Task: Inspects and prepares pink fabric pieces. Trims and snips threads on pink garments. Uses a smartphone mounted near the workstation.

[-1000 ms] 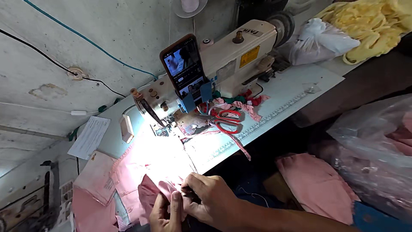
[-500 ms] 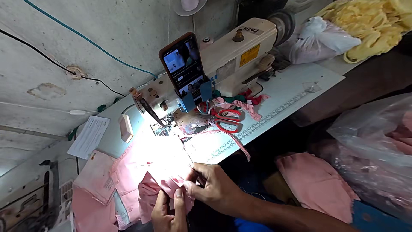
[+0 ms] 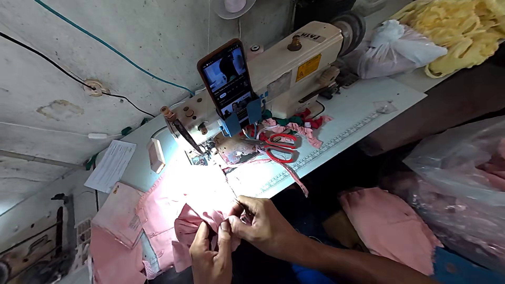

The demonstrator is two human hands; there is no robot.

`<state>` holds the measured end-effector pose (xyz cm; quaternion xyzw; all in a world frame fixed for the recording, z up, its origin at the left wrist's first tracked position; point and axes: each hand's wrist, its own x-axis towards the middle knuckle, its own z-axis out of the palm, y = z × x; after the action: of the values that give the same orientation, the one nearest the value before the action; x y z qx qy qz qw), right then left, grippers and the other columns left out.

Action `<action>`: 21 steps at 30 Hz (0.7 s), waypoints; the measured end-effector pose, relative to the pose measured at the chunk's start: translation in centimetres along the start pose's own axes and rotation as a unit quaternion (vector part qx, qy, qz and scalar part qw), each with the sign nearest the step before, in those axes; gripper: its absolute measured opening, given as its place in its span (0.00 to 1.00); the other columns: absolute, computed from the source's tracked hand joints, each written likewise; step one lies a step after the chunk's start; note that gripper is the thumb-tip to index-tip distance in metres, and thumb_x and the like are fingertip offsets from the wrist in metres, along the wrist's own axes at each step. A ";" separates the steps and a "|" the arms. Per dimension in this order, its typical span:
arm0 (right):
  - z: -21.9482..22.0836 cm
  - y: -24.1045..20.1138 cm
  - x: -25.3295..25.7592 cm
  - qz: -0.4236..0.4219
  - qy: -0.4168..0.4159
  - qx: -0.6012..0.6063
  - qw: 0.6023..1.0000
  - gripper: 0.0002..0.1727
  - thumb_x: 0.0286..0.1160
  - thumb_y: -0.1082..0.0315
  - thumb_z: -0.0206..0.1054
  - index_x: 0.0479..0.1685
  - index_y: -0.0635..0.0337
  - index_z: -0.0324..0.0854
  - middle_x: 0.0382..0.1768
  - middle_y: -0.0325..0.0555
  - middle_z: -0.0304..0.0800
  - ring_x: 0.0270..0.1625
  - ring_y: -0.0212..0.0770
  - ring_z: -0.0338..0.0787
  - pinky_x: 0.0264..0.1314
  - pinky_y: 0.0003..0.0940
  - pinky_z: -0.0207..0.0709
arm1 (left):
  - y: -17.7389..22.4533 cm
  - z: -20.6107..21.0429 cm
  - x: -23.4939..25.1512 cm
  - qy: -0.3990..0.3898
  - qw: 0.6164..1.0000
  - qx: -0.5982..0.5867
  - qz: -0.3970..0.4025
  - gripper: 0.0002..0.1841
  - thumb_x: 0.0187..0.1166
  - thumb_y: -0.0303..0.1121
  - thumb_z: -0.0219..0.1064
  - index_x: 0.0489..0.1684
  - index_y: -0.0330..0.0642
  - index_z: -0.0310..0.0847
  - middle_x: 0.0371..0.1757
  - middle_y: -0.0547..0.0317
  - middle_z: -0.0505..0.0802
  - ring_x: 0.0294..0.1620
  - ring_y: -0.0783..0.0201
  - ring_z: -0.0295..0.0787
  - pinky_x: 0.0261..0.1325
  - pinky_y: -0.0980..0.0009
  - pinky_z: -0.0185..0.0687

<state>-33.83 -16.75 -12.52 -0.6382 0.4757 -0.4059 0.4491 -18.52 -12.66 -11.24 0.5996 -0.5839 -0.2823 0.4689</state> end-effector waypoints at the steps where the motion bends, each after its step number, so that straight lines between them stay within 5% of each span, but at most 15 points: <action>1: 0.2 0.1 0.0 -0.012 0.008 -0.020 1.000 0.12 0.73 0.55 0.68 0.37 0.53 0.88 0.28 0.33 0.86 0.30 0.24 0.82 0.32 0.24 0.75 | 0.0 0.1 0.2 0.000 1.000 -0.007 -0.008 0.08 0.79 0.31 0.65 0.41 0.36 0.86 0.32 0.66 0.92 0.34 0.78 0.90 0.41 0.80 0.90; 6: -0.1 0.8 -0.2 -0.067 0.000 -0.084 0.994 0.14 0.73 0.52 0.69 0.39 0.54 0.88 0.30 0.37 0.86 0.32 0.30 0.85 0.32 0.30 0.78 | -0.4 0.1 0.3 -0.006 0.999 -0.031 -0.023 0.06 0.80 0.31 0.67 0.38 0.37 0.86 0.30 0.65 0.92 0.30 0.75 0.90 0.37 0.79 0.90; 9: -0.7 0.5 0.4 0.037 -0.062 0.092 0.993 0.09 0.77 0.59 0.68 0.37 0.53 0.88 0.29 0.30 0.87 0.29 0.20 0.80 0.31 0.17 0.72 | -0.5 0.0 0.2 -0.008 0.999 -0.030 -0.010 0.06 0.79 0.30 0.66 0.36 0.38 0.86 0.28 0.68 0.90 0.28 0.78 0.88 0.34 0.81 0.87; 11: -0.9 0.4 0.7 0.100 -0.091 0.161 0.978 0.08 0.77 0.60 0.68 0.38 0.53 0.87 0.31 0.30 0.87 0.30 0.21 0.82 0.32 0.18 0.75 | -0.6 0.1 0.3 -0.010 0.999 -0.037 -0.007 0.06 0.79 0.30 0.67 0.36 0.38 0.86 0.28 0.68 0.91 0.28 0.78 0.88 0.34 0.82 0.87; 16: -0.5 0.6 0.2 0.054 -0.054 0.055 0.996 0.10 0.78 0.57 0.67 0.39 0.53 0.87 0.29 0.31 0.84 0.28 0.20 0.77 0.31 0.18 0.70 | -0.9 0.2 0.6 -0.018 1.000 -0.023 -0.011 0.06 0.78 0.31 0.67 0.35 0.40 0.86 0.27 0.69 0.90 0.27 0.78 0.87 0.33 0.81 0.87; 21: -1.0 0.6 0.5 0.105 -0.080 0.114 0.985 0.09 0.78 0.58 0.68 0.39 0.52 0.86 0.31 0.29 0.87 0.31 0.19 0.82 0.33 0.16 0.75 | -1.1 0.4 0.7 -0.022 0.999 -0.023 -0.003 0.06 0.77 0.32 0.69 0.34 0.40 0.86 0.26 0.69 0.90 0.27 0.79 0.87 0.33 0.82 0.87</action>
<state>-34.82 -17.49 -12.82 -0.5594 0.4531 -0.3563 0.5957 -18.25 -13.57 -12.22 0.5839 -0.5857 -0.3099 0.4690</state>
